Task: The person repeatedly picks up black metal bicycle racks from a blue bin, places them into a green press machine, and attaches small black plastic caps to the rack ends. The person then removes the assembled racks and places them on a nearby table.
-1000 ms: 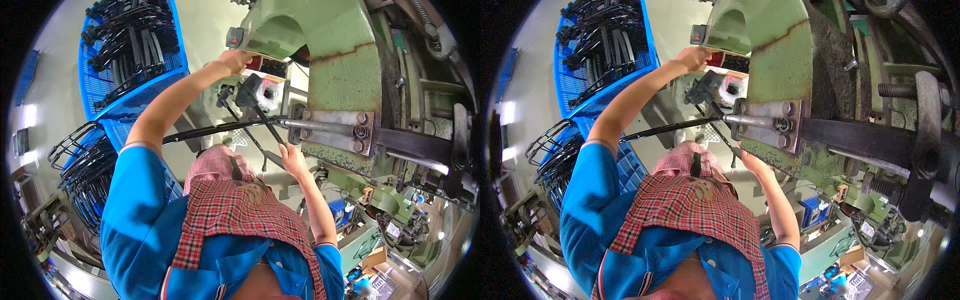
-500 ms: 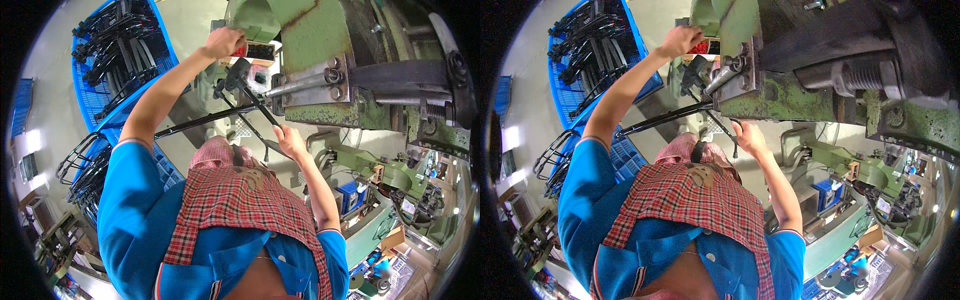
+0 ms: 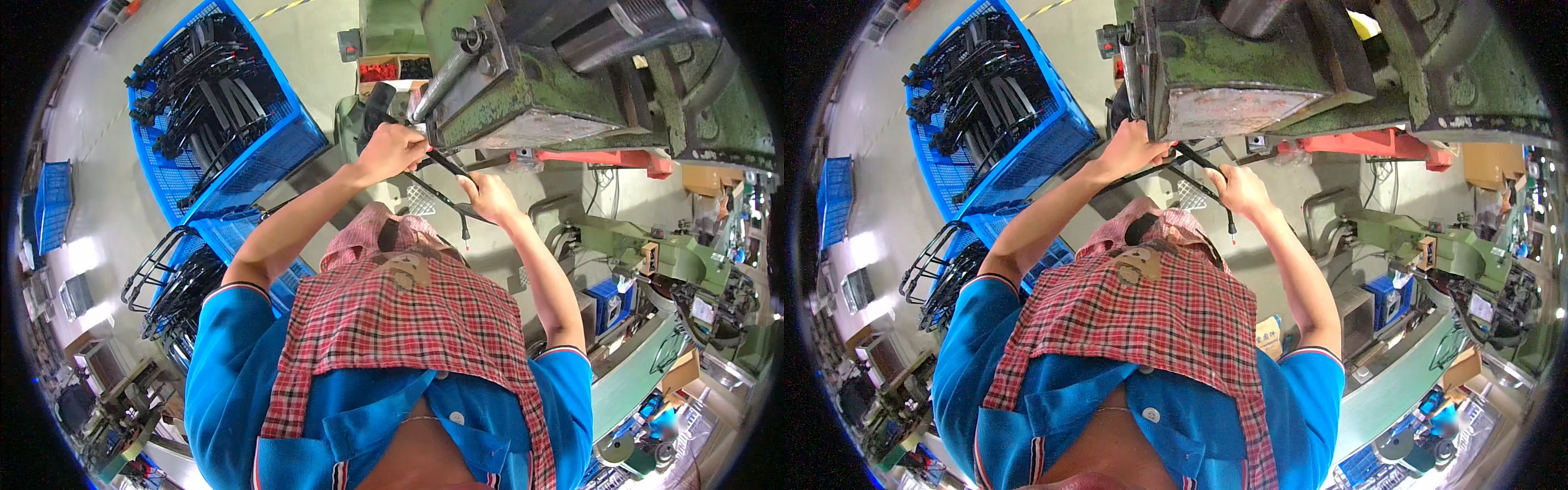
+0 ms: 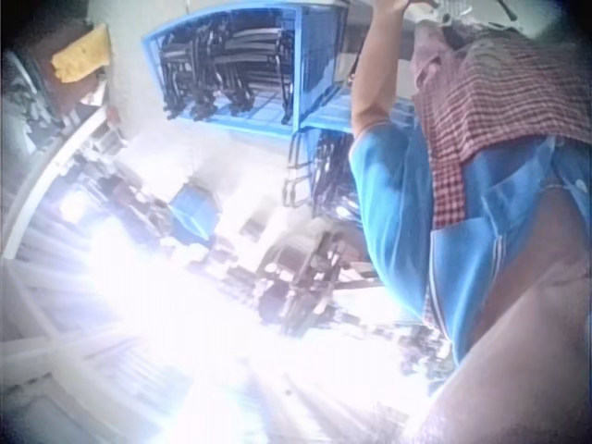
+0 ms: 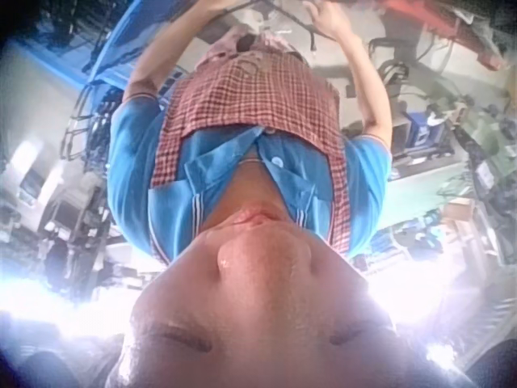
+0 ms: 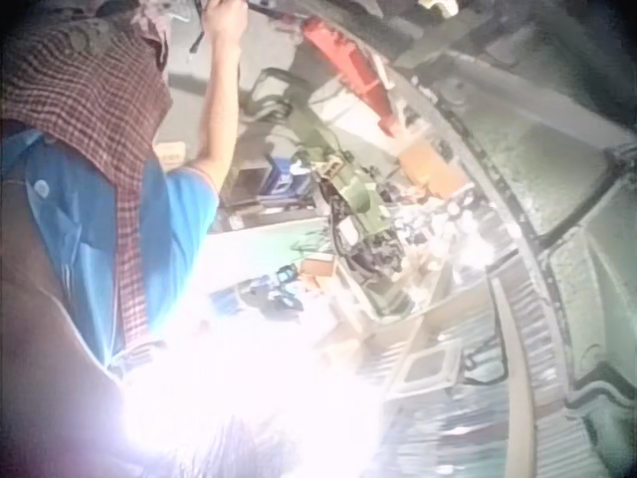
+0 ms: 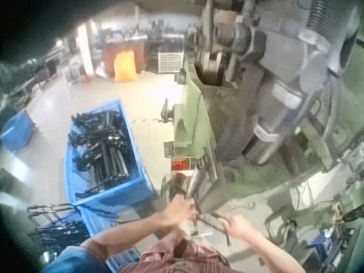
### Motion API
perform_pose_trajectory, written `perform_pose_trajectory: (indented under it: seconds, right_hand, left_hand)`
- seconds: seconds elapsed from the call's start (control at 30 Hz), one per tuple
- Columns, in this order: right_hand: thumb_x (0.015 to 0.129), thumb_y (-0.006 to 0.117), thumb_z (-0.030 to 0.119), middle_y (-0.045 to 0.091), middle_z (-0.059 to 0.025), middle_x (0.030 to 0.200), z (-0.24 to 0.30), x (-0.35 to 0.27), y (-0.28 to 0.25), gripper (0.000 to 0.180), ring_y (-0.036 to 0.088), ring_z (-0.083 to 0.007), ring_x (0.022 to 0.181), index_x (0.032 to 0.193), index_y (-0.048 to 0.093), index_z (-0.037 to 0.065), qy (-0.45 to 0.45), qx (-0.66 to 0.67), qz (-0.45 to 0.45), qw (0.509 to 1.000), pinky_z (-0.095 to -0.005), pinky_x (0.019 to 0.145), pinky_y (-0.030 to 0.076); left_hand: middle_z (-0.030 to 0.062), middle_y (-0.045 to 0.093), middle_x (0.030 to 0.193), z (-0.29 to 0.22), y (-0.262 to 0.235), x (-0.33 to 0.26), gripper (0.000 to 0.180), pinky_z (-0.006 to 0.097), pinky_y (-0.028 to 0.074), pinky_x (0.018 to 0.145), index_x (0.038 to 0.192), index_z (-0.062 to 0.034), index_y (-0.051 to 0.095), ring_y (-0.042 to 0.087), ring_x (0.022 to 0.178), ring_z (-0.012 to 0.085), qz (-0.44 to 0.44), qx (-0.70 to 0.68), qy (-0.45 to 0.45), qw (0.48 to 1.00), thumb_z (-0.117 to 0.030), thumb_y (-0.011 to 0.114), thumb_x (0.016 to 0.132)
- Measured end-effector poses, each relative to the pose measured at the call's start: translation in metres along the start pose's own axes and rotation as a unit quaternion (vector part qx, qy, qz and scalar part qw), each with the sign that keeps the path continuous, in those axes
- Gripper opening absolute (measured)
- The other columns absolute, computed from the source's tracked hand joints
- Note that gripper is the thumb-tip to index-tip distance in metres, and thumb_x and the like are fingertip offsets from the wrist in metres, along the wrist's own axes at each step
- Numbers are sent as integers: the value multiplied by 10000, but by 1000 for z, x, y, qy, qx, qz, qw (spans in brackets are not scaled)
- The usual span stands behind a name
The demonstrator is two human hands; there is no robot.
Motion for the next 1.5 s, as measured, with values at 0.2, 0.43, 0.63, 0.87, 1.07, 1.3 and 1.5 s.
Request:
perform_pose_trajectory:
  seconds: [0.2, 0.43, 0.63, 0.87, 1.07, 1.3, 1.5]
  right_hand:
    - [947, 468, 457, 638, -238, 818, 2, -3, 3, 467, 610, -425, 871, 828, 618, 31, 6, 9, -8, 1000, -509, 748, 472]
    - [950, 456, 460, 643, -235, 838, 8, -7, -2, 481, 604, -437, 874, 825, 605, 20, 10, 10, 4, 1000, -518, 763, 469]
    - [950, 441, 474, 640, -243, 832, -2, 0, 5, 493, 600, -450, 865, 831, 599, 23, -8, -2, 1, 1000, -528, 761, 468]
    - [950, 438, 475, 644, -248, 858, -1, 1, 1, 493, 600, -451, 877, 855, 601, 20, -2, -1, 16, 1000, -527, 774, 470]
    - [953, 440, 459, 640, -254, 866, 0, 2, 0, 484, 594, -456, 886, 861, 596, 10, -9, 6, 22, 1000, -528, 782, 464]
    - [956, 439, 465, 631, -259, 853, -5, 7, 3, 502, 589, -458, 871, 843, 596, 2, -24, 27, 17, 999, -516, 751, 462]
    - [955, 450, 470, 626, -256, 811, -5, 3, 3, 506, 593, -454, 838, 819, 595, 4, -30, 29, -1, 999, -511, 721, 461]
  left_hand:
    - [70, 653, 633, 11, 11, 3, 204, 254, 516, 488, 811, 31, 660, 641, 515, 125, -18, -90, -69, 993, -128, 563, 896]
    - [94, 656, 718, 19, -36, -54, 218, 316, 516, 572, 947, -28, 667, 656, 622, 223, -185, 103, 13, 977, -232, 594, 929]
    - [149, 641, 739, 64, -36, -108, 324, 474, 495, 602, 973, -98, 610, 641, 718, 371, -74, 323, -75, 940, -413, 576, 904]
    - [168, 647, 720, 60, -33, -111, 304, 474, 494, 609, 969, -97, 618, 643, 713, 369, -35, 325, -107, 939, -391, 584, 902]
    - [167, 664, 752, 60, -37, -104, 324, 450, 505, 630, 1013, -109, 650, 654, 733, 351, -43, 290, -104, 951, -403, 607, 885]
    - [173, 647, 736, 66, -32, -103, 371, 446, 497, 633, 1006, -91, 662, 639, 722, 358, -58, 304, -96, 946, -436, 615, 877]
    - [176, 648, 732, 56, -31, -100, 359, 468, 501, 629, 945, -81, 642, 645, 730, 362, -51, 360, -125, 923, -432, 616, 875]
Point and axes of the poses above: each hand's wrist, its own x-axis towards the middle knuckle, its own y-axis out of the palm, z = x × y, the point moved 2 cm from there along x, towards the middle knuckle
